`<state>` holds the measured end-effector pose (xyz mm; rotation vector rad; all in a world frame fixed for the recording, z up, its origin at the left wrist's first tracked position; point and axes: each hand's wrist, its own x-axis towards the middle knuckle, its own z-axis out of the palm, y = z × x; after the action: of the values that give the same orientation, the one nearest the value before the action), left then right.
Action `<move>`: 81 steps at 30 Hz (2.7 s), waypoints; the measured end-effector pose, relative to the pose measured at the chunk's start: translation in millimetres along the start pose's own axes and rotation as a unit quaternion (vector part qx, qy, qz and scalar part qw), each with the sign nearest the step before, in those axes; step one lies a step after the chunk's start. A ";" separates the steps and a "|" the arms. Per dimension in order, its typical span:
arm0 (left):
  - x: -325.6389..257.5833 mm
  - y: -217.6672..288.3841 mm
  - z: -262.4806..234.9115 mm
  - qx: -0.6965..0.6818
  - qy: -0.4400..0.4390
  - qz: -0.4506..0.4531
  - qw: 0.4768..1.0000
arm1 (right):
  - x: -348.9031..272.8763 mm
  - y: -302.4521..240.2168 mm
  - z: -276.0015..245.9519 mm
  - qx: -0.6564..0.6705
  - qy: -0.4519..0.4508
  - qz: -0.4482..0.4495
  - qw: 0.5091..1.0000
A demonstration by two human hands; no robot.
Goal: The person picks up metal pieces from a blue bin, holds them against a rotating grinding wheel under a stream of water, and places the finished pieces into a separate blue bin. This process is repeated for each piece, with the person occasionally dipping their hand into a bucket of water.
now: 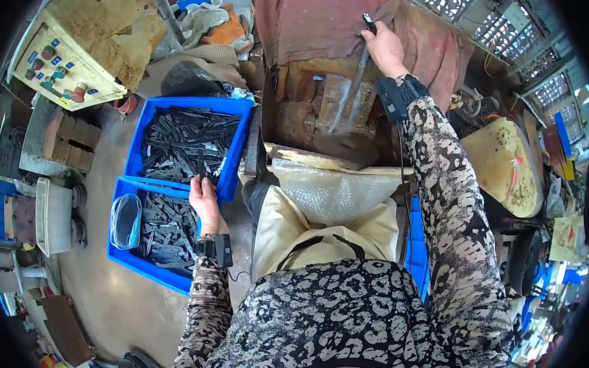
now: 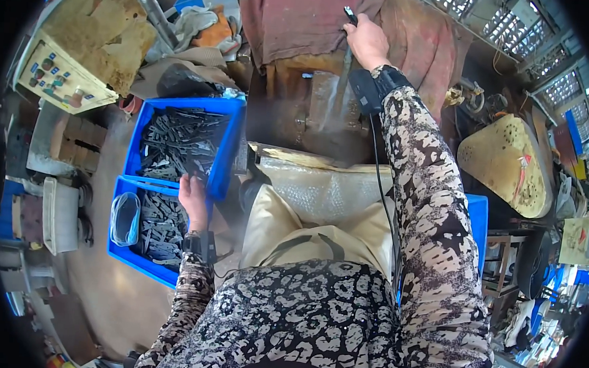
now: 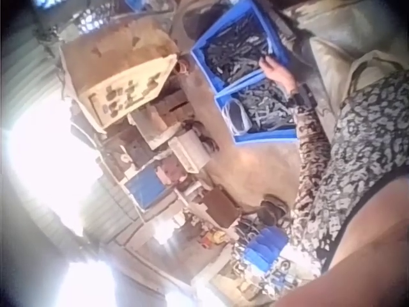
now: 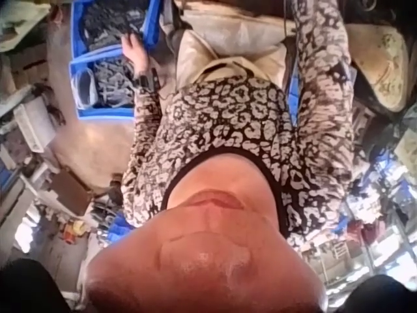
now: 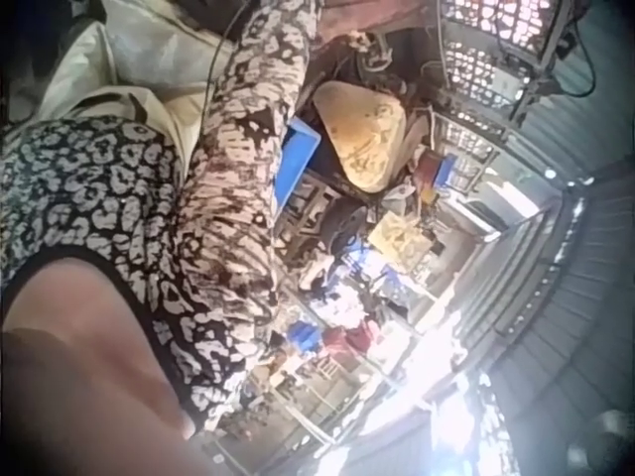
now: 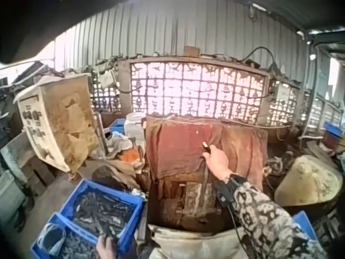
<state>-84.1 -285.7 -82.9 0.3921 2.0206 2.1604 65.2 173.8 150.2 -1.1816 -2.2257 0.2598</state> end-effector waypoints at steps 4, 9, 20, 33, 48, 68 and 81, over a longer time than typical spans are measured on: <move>3.9 4.8 -3.4 0.028 -0.006 0.007 1.000 | 2.8 -10.8 2.0 -0.025 0.012 0.021 0.999; 10.1 5.8 -2.5 0.035 -0.007 -0.010 0.999 | 10.4 -13.9 -1.0 -0.039 0.021 0.001 0.999; 9.3 8.5 -2.4 0.020 -0.020 -0.024 0.999 | -3.1 -18.4 -5.8 -0.012 0.047 -0.026 0.998; 5.3 25.2 14.6 -0.035 -0.041 -0.031 0.998 | 4.6 18.5 5.2 0.026 0.009 -0.050 0.998; 61.3 89.2 236.6 0.324 -0.310 0.456 0.769 | -271.7 7.1 -50.8 0.194 -0.163 -0.030 0.967; 83.0 -4.9 258.2 0.519 -0.421 0.383 0.638 | -306.8 19.7 -40.8 0.336 -0.288 0.062 0.895; -52.7 140.1 240.2 0.361 -0.344 0.410 0.764 | -213.9 18.0 -6.6 0.776 -0.102 0.381 0.493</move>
<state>45.9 -82.6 65.2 2.1214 2.2579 0.9588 172.3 11.5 59.0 -0.7599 -0.5090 2.2009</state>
